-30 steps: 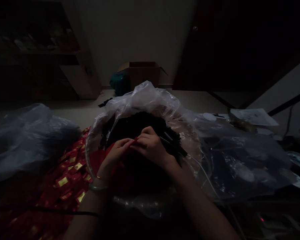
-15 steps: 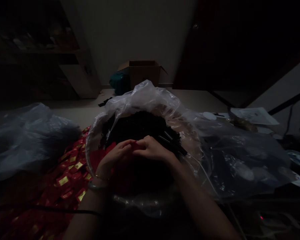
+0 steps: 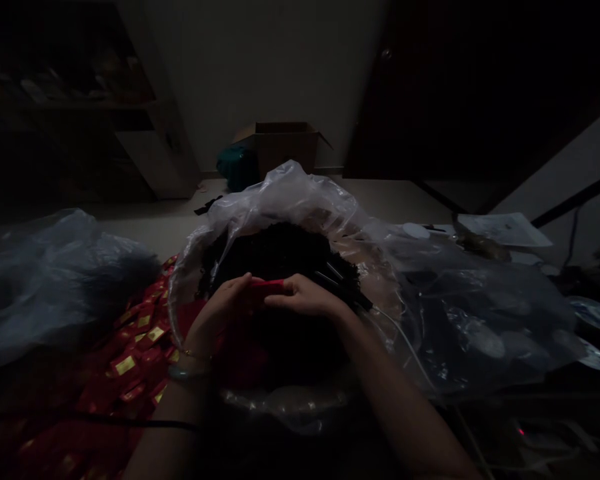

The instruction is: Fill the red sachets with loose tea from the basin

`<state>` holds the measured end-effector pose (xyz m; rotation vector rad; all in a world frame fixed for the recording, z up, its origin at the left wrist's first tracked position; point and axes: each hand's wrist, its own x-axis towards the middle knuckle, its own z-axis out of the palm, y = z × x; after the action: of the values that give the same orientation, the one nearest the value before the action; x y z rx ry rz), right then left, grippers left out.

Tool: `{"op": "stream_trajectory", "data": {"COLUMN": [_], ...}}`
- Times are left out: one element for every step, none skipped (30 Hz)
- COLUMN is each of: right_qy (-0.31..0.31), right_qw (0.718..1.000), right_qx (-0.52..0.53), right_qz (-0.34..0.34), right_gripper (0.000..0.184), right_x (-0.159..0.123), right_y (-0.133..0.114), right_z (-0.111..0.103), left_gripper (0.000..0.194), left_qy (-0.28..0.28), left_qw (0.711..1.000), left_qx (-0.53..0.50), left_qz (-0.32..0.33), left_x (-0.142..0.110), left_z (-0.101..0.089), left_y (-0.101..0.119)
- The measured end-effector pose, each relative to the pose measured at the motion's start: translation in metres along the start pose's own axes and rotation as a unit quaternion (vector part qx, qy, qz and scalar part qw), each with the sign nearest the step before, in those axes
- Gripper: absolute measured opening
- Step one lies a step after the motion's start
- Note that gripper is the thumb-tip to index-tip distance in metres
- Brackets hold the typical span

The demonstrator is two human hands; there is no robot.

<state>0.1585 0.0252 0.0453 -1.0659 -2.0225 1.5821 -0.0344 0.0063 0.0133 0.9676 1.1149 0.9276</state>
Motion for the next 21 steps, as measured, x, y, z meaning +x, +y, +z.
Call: {"op": "stream_trajectory", "data": {"right_qy": [-0.014,-0.014,-0.004,0.009,0.019,0.026,0.029,0.028,0.028,0.028,0.029,0.028,0.024,0.020,0.020,0.024,0.032,0.043,0.055,0.067,0.077], "right_qw": [1.000,1.000,1.000,1.000,0.999,0.999,0.997,0.995,0.993,0.992,0.991,0.991,0.992,0.993,0.994,0.995,0.995,0.995,0.995,0.994,0.993], "right_qx": [-0.003,-0.005,-0.005,-0.001,0.011,0.032,0.058,0.085,0.107,0.121,0.125,0.122,0.115,0.105,0.095,0.085,0.077,0.071,0.067,0.066,0.069], "right_qz": [-0.006,-0.010,-0.005,0.009,0.025,0.034,0.037,0.034,0.030,0.031,0.038,0.047,0.054,0.056,0.055,0.055,0.055,0.056,0.059,0.058,0.055], "right_gripper": [0.036,0.034,0.036,0.040,0.043,0.045,0.045,0.045,0.045,0.045,0.045,0.044,0.043,0.042,0.042,0.041,0.041,0.041,0.042,0.043,0.043], "right_x": [0.000,0.000,0.000,0.001,0.003,0.004,0.005,0.006,0.006,0.006,0.005,0.005,0.004,0.003,0.002,0.002,0.002,0.003,0.004,0.005,0.007], "right_y": [-0.001,-0.001,0.000,0.002,0.004,0.006,0.009,0.011,0.012,0.013,0.013,0.012,0.011,0.010,0.008,0.007,0.006,0.006,0.006,0.007,0.009], "right_z": [0.001,0.001,0.002,0.003,0.004,0.005,0.006,0.006,0.007,0.007,0.007,0.006,0.004,0.003,0.001,-0.001,-0.002,-0.003,-0.003,-0.003,-0.002], "left_gripper": [0.044,0.046,0.049,0.051,0.053,0.055,0.056,0.056,0.057,0.058,0.058,0.059,0.058,0.057,0.056,0.054,0.050,0.047,0.046,0.049,0.055], "left_qy": [-0.003,-0.009,-0.018,-0.026,-0.030,-0.029,-0.020,-0.007,0.003,0.008,0.011,0.016,0.029,0.064,0.107,0.147,0.176,0.191,0.188,0.171,0.144], "left_qw": [1.000,0.999,0.998,0.997,0.997,0.997,0.997,0.997,0.998,0.998,0.999,0.999,0.998,0.994,0.987,0.975,0.959,0.939,0.916,0.889,0.861], "left_qx": [0.020,0.040,0.056,0.066,0.072,0.074,0.074,0.071,0.065,0.057,0.052,0.050,0.053,0.063,0.077,0.090,0.114,0.149,0.197,0.257,0.320], "left_qz": [0.001,0.006,0.011,0.015,0.019,0.020,0.020,0.016,0.006,-0.003,-0.005,0.000,0.020,0.056,0.094,0.141,0.192,0.244,0.295,0.338,0.369], "left_x": [0.000,0.000,-0.001,-0.001,-0.002,-0.002,-0.001,0.000,0.001,0.003,0.006,0.009,0.013,0.016,0.018,0.019,0.019,0.018,0.017,0.015,0.014], "left_z": [0.002,0.004,0.006,0.008,0.009,0.009,0.009,0.008,0.006,0.005,0.003,0.001,-0.001,-0.003,-0.004,-0.004,-0.005,-0.004,-0.004,-0.003,-0.001], "left_y": [0.000,0.000,0.000,0.001,0.001,0.001,0.001,0.000,-0.001,-0.003,-0.005,-0.007,-0.010,-0.011,-0.013,-0.013,-0.013,-0.013,-0.012,-0.011,-0.011]}}
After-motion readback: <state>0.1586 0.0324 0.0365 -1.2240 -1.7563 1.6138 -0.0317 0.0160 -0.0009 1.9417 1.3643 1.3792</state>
